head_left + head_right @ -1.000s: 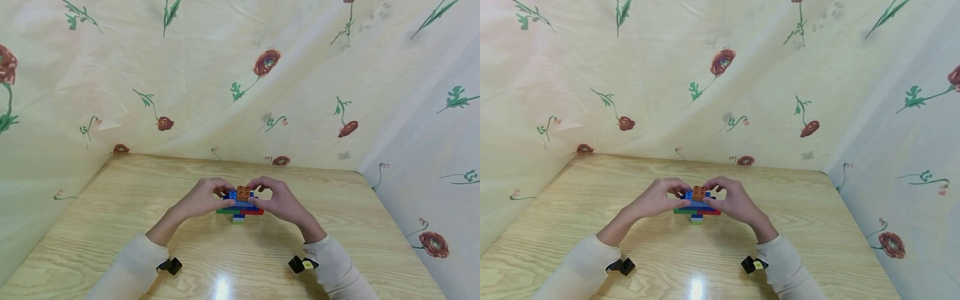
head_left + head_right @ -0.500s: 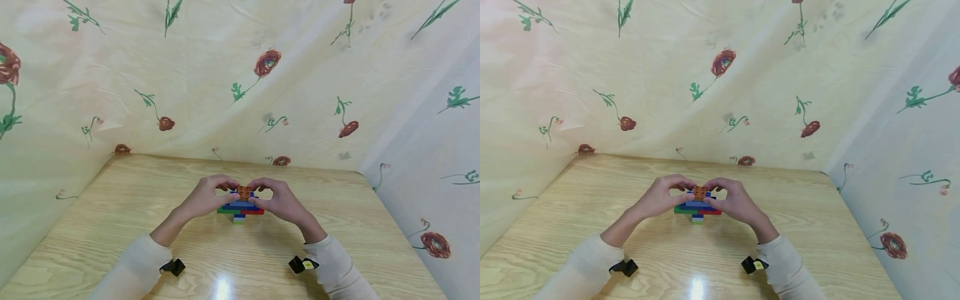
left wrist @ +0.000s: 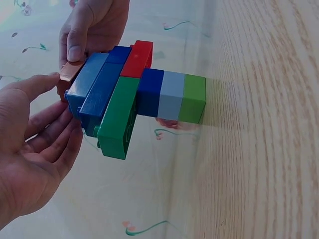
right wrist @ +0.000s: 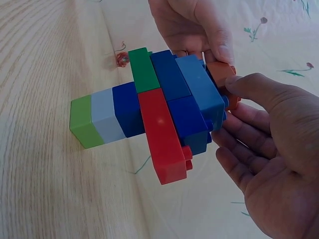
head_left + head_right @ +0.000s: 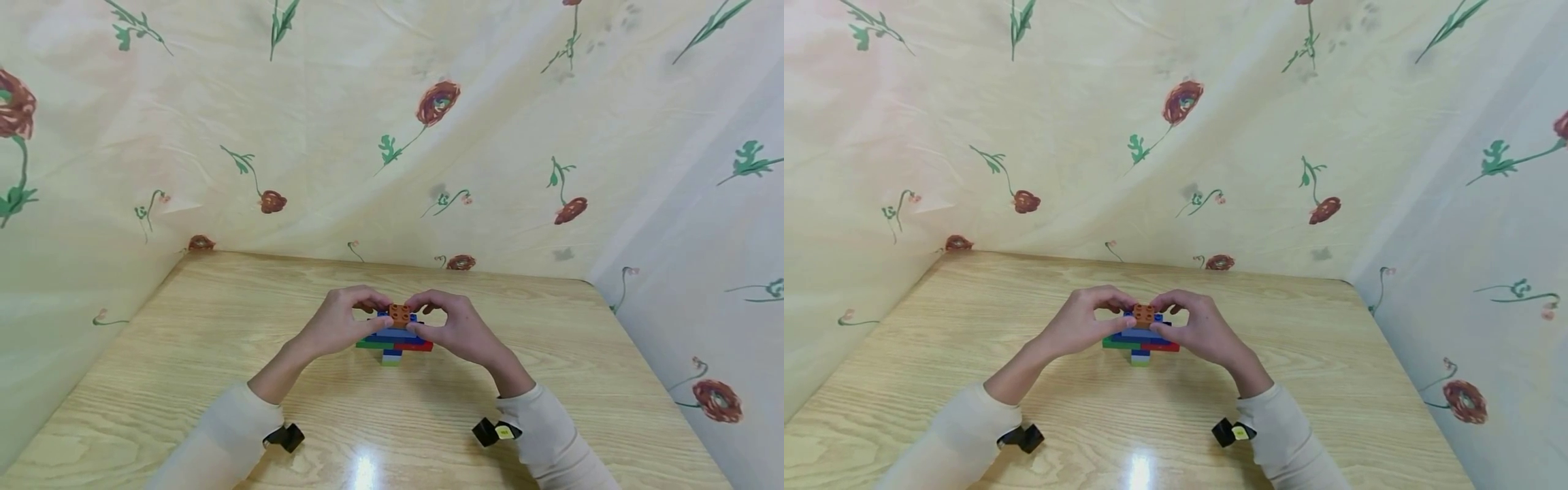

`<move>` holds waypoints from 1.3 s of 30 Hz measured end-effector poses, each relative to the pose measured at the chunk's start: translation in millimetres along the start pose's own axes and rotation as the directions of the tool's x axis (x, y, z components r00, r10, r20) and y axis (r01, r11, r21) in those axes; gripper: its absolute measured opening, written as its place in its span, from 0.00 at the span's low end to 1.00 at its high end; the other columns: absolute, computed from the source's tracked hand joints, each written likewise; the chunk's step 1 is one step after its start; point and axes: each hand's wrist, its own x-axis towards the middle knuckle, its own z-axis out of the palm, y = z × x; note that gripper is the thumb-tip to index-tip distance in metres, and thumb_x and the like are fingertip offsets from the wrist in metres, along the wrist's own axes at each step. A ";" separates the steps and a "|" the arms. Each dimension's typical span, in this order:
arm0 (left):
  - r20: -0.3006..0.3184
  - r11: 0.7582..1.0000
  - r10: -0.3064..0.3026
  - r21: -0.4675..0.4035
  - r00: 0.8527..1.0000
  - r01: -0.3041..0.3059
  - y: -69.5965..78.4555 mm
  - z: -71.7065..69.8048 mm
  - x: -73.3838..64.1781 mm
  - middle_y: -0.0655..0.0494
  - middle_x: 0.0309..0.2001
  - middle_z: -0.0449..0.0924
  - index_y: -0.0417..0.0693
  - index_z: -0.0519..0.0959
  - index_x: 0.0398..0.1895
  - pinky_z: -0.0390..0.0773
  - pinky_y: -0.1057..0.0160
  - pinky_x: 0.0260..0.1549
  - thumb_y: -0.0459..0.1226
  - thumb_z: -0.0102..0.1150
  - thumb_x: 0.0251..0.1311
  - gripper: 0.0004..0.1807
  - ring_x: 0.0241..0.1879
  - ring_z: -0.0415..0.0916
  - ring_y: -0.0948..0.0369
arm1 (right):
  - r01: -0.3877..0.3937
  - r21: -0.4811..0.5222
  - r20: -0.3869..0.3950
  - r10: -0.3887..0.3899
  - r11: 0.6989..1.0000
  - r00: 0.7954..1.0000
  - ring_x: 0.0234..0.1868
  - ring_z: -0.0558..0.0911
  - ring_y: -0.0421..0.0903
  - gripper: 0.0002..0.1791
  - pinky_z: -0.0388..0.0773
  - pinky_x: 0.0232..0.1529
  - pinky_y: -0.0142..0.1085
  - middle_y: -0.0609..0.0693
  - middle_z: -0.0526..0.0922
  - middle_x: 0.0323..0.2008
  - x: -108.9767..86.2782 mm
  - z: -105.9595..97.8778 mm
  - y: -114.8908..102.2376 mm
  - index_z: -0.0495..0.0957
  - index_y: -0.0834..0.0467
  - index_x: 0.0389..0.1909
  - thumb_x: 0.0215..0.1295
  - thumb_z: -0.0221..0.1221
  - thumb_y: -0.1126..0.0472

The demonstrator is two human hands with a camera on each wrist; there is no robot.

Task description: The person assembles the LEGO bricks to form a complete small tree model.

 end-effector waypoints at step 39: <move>0.038 0.997 -0.049 -0.058 0.998 0.051 -2.7 0.3 -3.0 0.60 0.46 0.87 0.56 0.84 0.52 0.81 0.42 0.56 0.46 0.68 0.67 0.14 0.48 0.82 0.61 | 0.034 0.063 -0.073 -0.030 0.997 0.997 0.46 0.80 0.48 0.16 0.79 0.49 0.34 0.47 0.87 0.50 -8.1 17.6 14.8 0.83 0.51 0.55 0.67 0.69 0.61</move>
